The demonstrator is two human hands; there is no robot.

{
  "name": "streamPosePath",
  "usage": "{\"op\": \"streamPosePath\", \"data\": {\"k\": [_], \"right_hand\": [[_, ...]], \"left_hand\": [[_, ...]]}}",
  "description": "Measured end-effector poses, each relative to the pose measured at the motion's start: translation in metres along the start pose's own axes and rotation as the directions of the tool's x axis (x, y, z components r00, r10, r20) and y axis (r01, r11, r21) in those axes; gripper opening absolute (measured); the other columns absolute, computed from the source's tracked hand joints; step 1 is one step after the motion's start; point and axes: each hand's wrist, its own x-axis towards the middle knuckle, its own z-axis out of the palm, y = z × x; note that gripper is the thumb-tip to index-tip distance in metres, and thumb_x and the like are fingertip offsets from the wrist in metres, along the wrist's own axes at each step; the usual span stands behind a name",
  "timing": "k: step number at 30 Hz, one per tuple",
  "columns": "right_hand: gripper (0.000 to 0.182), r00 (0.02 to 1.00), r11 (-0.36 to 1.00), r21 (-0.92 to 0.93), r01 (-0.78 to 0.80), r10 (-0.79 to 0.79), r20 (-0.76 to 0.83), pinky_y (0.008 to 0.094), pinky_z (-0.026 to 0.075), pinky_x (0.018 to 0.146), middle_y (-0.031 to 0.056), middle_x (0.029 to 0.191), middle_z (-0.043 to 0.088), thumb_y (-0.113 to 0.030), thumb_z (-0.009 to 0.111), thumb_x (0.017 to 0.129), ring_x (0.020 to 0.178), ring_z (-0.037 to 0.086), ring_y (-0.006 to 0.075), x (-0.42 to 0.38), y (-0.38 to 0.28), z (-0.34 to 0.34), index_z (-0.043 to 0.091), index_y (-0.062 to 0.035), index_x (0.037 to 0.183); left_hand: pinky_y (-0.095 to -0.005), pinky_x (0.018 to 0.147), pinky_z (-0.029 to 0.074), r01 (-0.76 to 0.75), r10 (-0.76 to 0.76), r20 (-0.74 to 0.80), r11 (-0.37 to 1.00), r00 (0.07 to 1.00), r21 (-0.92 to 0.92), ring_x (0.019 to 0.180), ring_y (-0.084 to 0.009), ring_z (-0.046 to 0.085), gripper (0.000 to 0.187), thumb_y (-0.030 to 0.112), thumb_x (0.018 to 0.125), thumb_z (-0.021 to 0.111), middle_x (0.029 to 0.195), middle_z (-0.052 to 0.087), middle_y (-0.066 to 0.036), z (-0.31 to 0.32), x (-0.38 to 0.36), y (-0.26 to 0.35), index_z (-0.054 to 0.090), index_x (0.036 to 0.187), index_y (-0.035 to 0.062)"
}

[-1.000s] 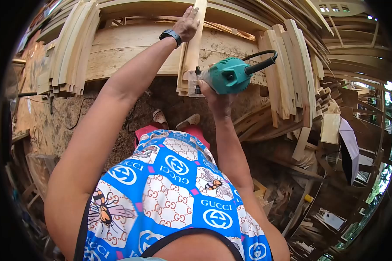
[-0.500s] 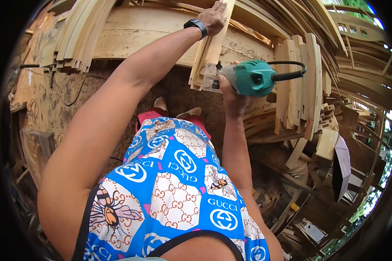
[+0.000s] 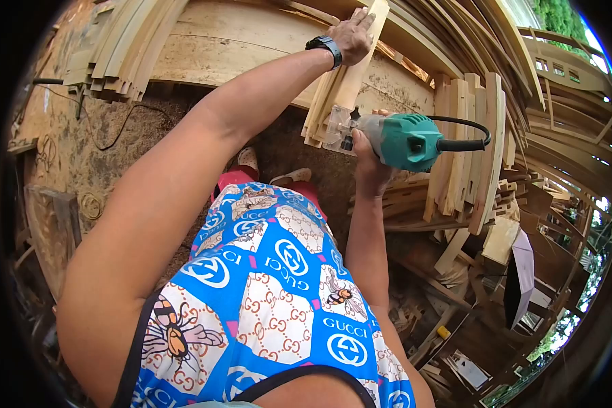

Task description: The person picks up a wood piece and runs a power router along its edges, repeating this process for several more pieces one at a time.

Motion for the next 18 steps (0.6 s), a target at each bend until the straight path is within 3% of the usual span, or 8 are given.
{"op": "streamPosePath", "data": {"k": [14, 18], "right_hand": [[0.054, 0.999, 0.998, 0.052, 0.021, -0.019, -0.047, 0.0332, 0.055, 0.084, 0.0118, 0.120, 0.061, 0.003, 0.074, 0.077, 0.104, 0.062, 0.0204, 0.017, 0.007, 0.007, 0.054, 0.0010, 0.127], [0.044, 0.997, 0.999, 0.013, 0.044, -0.043, -0.060, 0.0330, 0.055, 0.083, 0.0079, 0.108, 0.066, -0.002, 0.080, 0.075, 0.095, 0.064, 0.0180, 0.035, 0.008, 0.012, 0.063, 0.0004, 0.115]], "left_hand": [[-0.0536, 0.123, 0.021, -0.014, 0.014, 0.006, 1.000, 1.000, -0.006, 0.156, -0.0319, 0.016, 0.064, 0.035, 0.100, 0.039, 0.169, 0.019, -0.009, -0.002, -0.002, -0.001, 0.027, 0.161, 0.0177], [-0.0538, 0.123, 0.022, -0.035, 0.035, -0.016, 0.999, 0.999, 0.016, 0.155, -0.0315, 0.020, 0.065, 0.034, 0.099, 0.039, 0.169, 0.019, -0.010, -0.004, -0.003, 0.000, 0.028, 0.160, 0.0170]]}}
